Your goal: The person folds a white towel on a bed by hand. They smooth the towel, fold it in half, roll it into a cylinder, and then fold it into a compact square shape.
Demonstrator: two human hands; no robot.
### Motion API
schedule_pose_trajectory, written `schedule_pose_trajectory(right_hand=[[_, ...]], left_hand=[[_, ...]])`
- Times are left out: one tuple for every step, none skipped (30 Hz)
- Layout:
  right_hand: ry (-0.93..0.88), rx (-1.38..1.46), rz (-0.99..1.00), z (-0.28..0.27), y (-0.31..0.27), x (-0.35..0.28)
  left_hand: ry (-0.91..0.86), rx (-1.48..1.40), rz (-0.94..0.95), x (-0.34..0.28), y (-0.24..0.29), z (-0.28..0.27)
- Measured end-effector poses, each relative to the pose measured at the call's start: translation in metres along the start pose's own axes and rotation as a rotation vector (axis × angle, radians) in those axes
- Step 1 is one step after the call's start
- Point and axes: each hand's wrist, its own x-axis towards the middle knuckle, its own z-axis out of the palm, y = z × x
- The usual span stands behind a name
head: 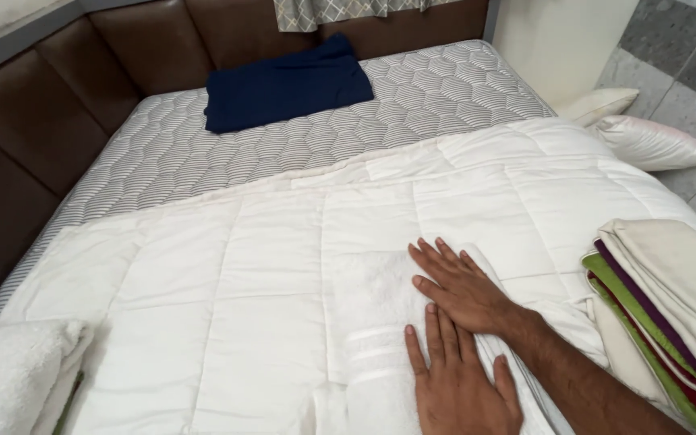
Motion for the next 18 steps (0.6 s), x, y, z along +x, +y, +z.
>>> schedule_pose_trajectory(right_hand=[[0.003,-0.001,-0.004,0.002,0.002,0.003],[0.012,-0.011,0.002,0.003,0.003,0.005],[0.021,-0.022,0.009,0.004,0.005,0.006],[0.024,-0.025,0.007,0.004,0.009,0.005],[0.051,-0.020,-0.042,0.006,0.013,0.002],[0.079,-0.015,-0.090,0.008,0.017,-0.001],[0.083,-0.015,-0.090,0.008,0.018,-0.004],[0.120,-0.002,-0.132,0.008,0.021,-0.007],[0.157,0.011,-0.172,0.009,0.024,-0.012],[0.160,0.009,-0.169,0.009,0.027,-0.015],[0.161,0.022,-0.140,0.009,0.029,-0.017],[0.161,0.035,-0.111,0.009,0.031,-0.018],[0.162,0.035,-0.112,0.010,0.033,-0.024],[0.157,0.047,-0.061,0.011,0.036,-0.028],[0.151,0.057,-0.013,0.010,0.038,-0.032],[0.151,0.056,-0.018,0.007,0.024,-0.043],[0.170,-0.002,-0.001,0.003,0.014,-0.057],[0.189,-0.060,0.017,-0.002,0.005,-0.070]], left_hand=[[0.004,0.003,0.000,0.000,-0.003,0.003],[-0.004,-0.007,0.015,-0.001,-0.006,0.006],[-0.011,-0.019,0.030,-0.002,-0.007,0.008],[-0.006,-0.018,0.030,0.001,-0.007,-0.002],[-0.114,-0.096,0.006,0.003,-0.006,-0.013],[-0.221,-0.174,-0.018,0.004,-0.006,-0.024],[-0.218,-0.174,-0.014,0.002,-0.008,-0.025],[-0.295,-0.239,-0.016,0.000,-0.010,-0.026],[-0.374,-0.305,-0.017,-0.002,-0.011,-0.027],[-0.373,-0.308,-0.013,0.000,-0.015,-0.033],[-0.401,-0.308,0.034,0.003,-0.020,-0.039],[-0.429,-0.308,0.082,0.006,-0.025,-0.045],[-0.428,-0.306,0.081,0.014,-0.035,-0.055],[-0.474,-0.222,0.103,0.023,-0.045,-0.065],[-0.517,-0.137,0.123,0.032,-0.056,-0.075],[-0.514,-0.135,0.119,0.038,-0.063,-0.089],[-0.555,-0.061,0.081,0.044,-0.067,-0.101],[-0.593,0.014,0.042,0.050,-0.071,-0.113]])
